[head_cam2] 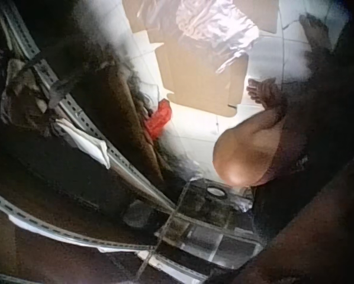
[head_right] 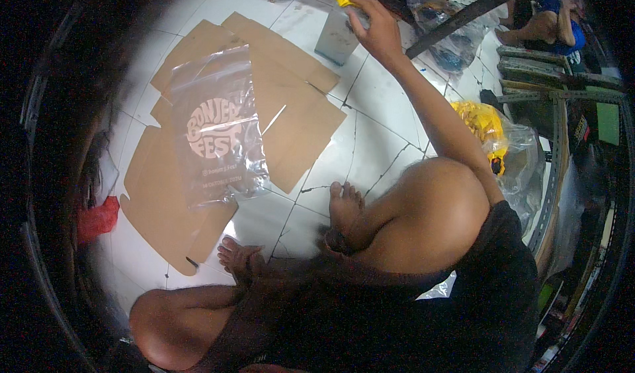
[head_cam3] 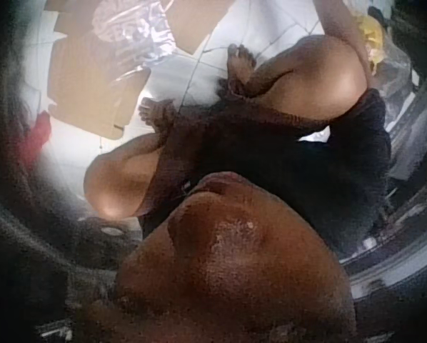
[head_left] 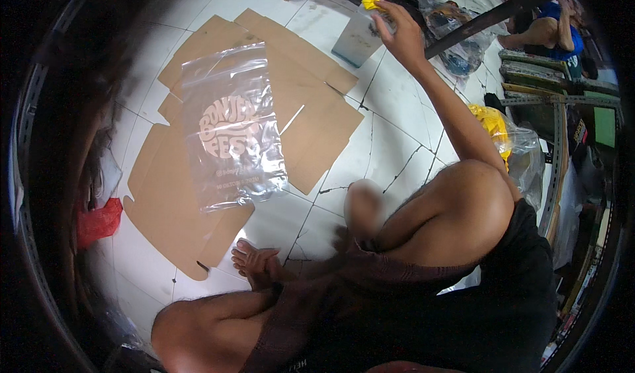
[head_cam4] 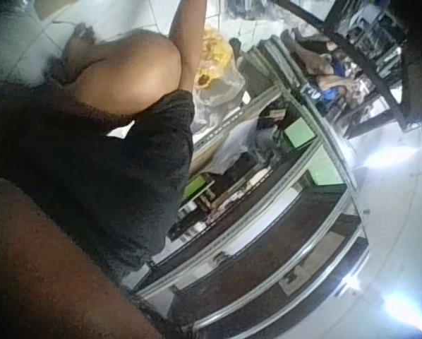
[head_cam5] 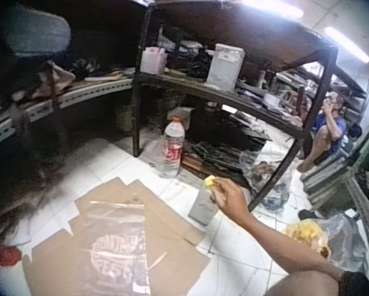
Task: The person retrieves a transparent sheet with printed designs from a shelf, places it on a cardboard surface, and uses a yellow weeding tool to remove excess vinyl around the design. The person works on the sheet while sitting on the floor.
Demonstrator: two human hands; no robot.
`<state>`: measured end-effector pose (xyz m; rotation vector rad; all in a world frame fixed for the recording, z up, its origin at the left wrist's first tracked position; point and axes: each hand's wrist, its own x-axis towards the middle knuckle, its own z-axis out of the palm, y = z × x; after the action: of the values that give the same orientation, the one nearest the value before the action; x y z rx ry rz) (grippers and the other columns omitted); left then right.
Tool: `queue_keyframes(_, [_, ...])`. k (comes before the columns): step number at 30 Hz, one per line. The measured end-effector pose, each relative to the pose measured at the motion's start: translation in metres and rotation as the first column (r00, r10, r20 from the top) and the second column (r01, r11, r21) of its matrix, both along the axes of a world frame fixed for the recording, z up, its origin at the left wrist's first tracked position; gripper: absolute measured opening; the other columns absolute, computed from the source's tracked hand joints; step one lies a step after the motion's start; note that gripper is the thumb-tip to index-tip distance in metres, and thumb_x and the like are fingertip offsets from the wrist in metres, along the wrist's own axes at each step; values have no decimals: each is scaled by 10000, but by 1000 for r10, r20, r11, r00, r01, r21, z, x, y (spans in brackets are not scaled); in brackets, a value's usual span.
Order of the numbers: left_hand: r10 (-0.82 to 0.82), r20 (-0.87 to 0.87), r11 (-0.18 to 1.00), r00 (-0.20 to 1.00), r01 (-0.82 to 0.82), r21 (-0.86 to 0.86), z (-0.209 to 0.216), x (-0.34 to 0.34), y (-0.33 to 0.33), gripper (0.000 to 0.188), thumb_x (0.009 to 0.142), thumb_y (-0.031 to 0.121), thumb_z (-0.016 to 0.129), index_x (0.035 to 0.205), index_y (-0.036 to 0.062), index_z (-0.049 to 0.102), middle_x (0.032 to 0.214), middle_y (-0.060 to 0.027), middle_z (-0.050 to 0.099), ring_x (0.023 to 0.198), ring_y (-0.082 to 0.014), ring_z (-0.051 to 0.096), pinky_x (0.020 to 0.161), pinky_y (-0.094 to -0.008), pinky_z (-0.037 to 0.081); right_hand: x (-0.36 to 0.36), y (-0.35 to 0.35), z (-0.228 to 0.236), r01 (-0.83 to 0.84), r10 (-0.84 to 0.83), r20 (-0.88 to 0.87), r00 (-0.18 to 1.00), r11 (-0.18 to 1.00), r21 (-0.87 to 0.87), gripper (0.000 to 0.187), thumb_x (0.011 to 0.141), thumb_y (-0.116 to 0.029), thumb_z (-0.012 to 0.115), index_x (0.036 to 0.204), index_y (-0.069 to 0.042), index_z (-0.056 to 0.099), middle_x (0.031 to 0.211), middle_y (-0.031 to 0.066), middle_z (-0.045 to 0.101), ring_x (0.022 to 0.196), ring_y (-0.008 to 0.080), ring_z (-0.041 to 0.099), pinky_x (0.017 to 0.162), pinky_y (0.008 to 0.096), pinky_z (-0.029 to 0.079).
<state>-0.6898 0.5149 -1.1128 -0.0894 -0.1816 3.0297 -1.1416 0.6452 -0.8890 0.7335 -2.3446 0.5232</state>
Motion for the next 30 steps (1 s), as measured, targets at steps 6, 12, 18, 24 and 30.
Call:
queue_keyframes(6, [-238,-266,814,934,341,471,-43,-49,128,396,1002,388,652,1296,123,638,1232,-119,706,1108,-285,683,957,-389,536,-18,22,-1,147,-173,214,961,980,134,748,757,-412,888,1375,-116,588,1231,194,693,1098,352,692,963,438,545])
queue_keyframes(12, [-149,-20,903,989,144,406,-121,-33,136,418,992,420,655,1268,114,586,1186,-73,659,1055,-253,651,852,-413,537,-37,-2,-11,239,-166,432,887,963,-122,896,733,-441,914,1465,-161,480,1253,193,673,1045,318,709,890,437,586])
queue_keyframes(18, [-126,347,987,929,84,134,-39,-30,118,298,1011,454,585,1130,183,546,1006,23,572,930,-247,572,696,-463,488,-19,69,-66,761,731,496,468,-49,-646,515,857,-236,760,1301,-64,566,1361,163,562,1308,341,526,1103,535,457])
queue_keyframes(24, [-148,579,984,802,175,10,31,-45,86,261,1004,451,583,1031,192,580,880,13,563,820,-234,567,720,-418,480,-14,69,-104,711,768,174,616,-448,-542,522,859,-82,621,1345,75,516,1378,288,546,1255,471,577,1112,571,500])
queue_keyframes(30, [-226,255,920,940,119,374,-18,-36,99,211,989,300,586,1141,186,678,1058,-33,652,1029,-261,606,937,-430,465,-18,63,-102,750,804,93,588,-498,-436,529,856,-69,615,1339,108,495,1384,307,531,1273,481,563,1118,593,489])
